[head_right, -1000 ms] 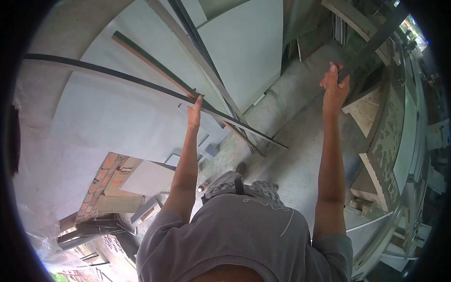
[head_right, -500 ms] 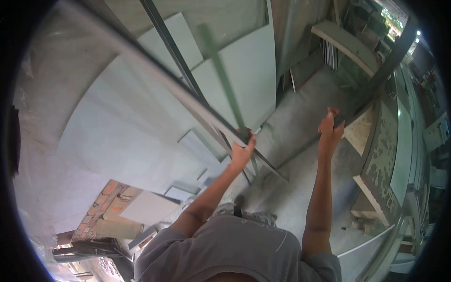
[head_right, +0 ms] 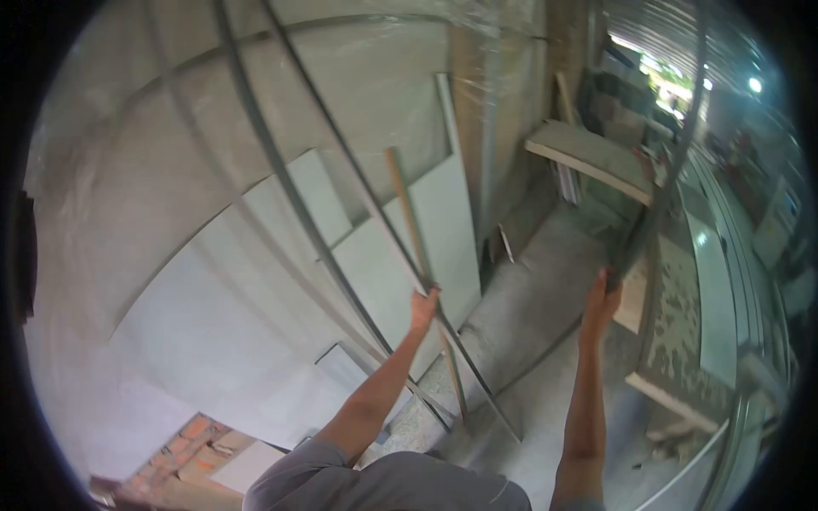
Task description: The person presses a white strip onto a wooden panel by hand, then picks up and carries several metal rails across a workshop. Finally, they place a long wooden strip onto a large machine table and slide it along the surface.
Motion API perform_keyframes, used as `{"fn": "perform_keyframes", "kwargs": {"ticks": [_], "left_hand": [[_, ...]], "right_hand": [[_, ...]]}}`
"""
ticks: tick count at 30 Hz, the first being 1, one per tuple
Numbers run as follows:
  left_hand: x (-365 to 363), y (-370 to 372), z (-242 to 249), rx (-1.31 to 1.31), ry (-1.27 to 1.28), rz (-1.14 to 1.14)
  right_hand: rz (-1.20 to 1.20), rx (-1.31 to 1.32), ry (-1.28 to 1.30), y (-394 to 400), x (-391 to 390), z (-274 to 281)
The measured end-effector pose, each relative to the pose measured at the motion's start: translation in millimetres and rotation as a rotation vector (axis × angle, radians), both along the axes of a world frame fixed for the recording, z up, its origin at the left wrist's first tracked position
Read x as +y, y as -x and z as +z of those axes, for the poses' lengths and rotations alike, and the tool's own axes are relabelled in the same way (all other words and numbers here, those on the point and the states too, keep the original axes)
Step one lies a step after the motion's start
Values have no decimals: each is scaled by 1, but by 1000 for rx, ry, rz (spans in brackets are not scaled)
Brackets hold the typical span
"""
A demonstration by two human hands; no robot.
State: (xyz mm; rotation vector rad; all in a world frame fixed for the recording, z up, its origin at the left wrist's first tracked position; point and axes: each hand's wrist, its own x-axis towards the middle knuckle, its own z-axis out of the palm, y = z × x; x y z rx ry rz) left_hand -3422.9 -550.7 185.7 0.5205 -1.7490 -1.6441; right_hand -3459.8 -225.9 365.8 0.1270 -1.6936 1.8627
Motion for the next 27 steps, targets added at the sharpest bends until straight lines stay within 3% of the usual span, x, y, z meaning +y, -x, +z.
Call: {"fn": "perform_keyframes", "kwargs": {"ticks": [1, 3, 5, 10, 14, 18, 20, 23, 27], "left_hand": [[-8, 1, -3, -61, 13, -25], [-3, -7, 13, 107, 15, -26], [-4, -7, 11, -15, 25, -90], [19, -17, 23, 125, 33, -83], [21, -24, 25, 15, 1, 22], [19, -21, 22, 17, -20, -24], [15, -13, 12, -52, 65, 47], [15, -13, 10, 24, -7, 4], [22, -21, 25, -61, -3, -12]], "right_hand": [[-8, 56, -49, 8, 7, 4], [-78, 116, -128, 2, 10, 43], [-3, 111, -76, -16, 20, 87], [-44, 183, -108, -42, 73, 145], [-37, 235, -97, -74, 107, 160], [-137, 236, -112, -102, 135, 166], [-154, 220, -111, -107, 146, 162], [-200, 198, -119, -115, 155, 156], [-187, 182, -109, -119, 165, 148]]}}
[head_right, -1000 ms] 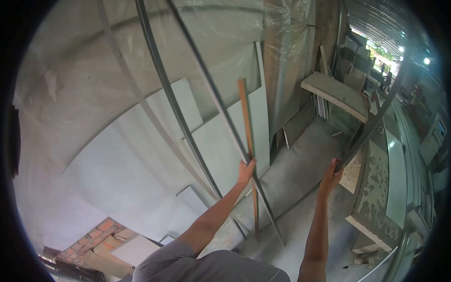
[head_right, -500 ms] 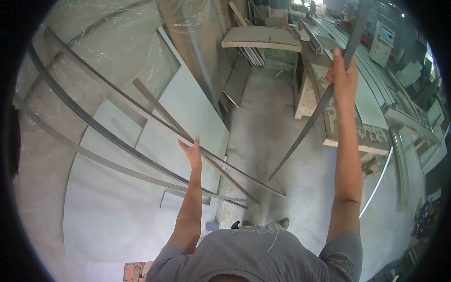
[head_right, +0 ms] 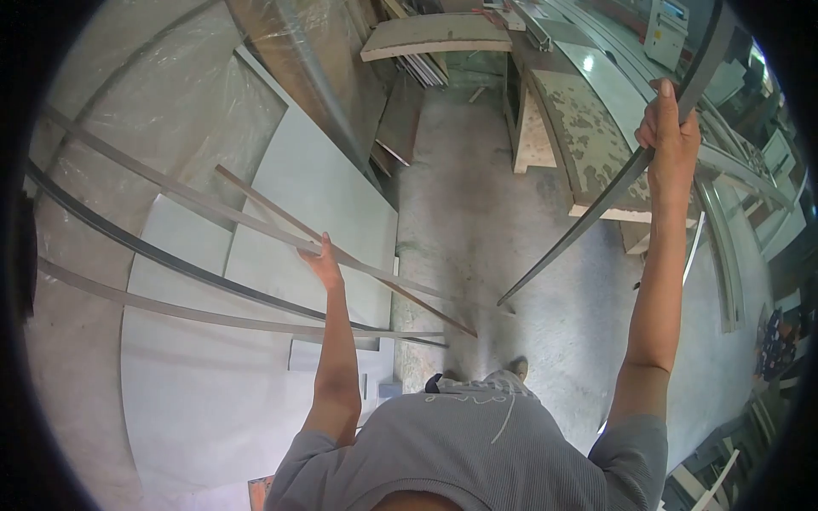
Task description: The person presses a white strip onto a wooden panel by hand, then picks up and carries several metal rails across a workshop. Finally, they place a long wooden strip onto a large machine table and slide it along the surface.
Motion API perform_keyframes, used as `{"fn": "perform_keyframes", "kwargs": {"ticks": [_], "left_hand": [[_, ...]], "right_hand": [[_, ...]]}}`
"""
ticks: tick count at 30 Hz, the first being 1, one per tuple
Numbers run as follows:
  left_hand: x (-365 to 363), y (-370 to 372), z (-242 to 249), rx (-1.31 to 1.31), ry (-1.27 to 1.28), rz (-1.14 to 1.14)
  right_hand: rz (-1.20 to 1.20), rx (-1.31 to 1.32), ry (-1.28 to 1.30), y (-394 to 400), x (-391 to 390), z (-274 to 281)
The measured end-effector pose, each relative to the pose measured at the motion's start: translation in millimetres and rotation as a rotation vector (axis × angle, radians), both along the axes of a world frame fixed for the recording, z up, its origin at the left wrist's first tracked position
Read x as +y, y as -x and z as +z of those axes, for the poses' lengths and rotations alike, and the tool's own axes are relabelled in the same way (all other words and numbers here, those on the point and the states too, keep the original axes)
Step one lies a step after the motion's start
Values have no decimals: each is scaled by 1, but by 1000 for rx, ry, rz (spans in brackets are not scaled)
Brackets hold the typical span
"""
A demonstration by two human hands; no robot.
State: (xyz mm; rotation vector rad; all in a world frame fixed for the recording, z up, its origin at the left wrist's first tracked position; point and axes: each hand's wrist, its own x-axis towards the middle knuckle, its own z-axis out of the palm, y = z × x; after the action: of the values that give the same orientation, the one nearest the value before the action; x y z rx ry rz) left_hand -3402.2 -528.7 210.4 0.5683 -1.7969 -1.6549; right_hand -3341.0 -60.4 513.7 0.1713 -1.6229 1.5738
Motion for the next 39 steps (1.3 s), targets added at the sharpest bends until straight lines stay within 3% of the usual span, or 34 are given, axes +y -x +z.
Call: {"fn": "perform_keyframes", "kwargs": {"ticks": [6, 11, 14, 16, 21, 23, 25, 28, 30, 32, 35, 39], "left_hand": [[19, -15, 9, 59, 74, -26], [35, -50, 1, 95, 147, 85], [38, -64, -29, -4, 164, 49], [41, -75, -44, 20, 41, 40], [48, -105, -46, -134, 3, 22], [52, -118, -44, -128, -15, 23], [49, -135, -40, -152, 31, 31], [31, -163, -45, -32, 7, 6], [18, -189, -45, -38, 54, 0], [9, -208, -40, -137, 71, -46], [10, -217, -48, -135, 67, -61], [13, -217, -60, -164, 183, -85]], "right_hand": [[-19, -42, -7, 2, 8, -6], [-39, -26, -15, -2, 9, -1], [3, -15, -33, 1, 15, -2], [21, 22, 38, 6, 7, -3], [110, 84, 154, 92, -40, -49], [-3, 87, 126, 133, -84, -80], [249, 171, 272, 169, -118, -112], [287, 187, 478, 195, -159, -137], [269, 183, 502, 201, -168, -151], [-30, 144, 412, 198, -161, -156], [112, 135, 436, 191, -142, -157], [107, 142, 412, 186, -147, -141]]}}
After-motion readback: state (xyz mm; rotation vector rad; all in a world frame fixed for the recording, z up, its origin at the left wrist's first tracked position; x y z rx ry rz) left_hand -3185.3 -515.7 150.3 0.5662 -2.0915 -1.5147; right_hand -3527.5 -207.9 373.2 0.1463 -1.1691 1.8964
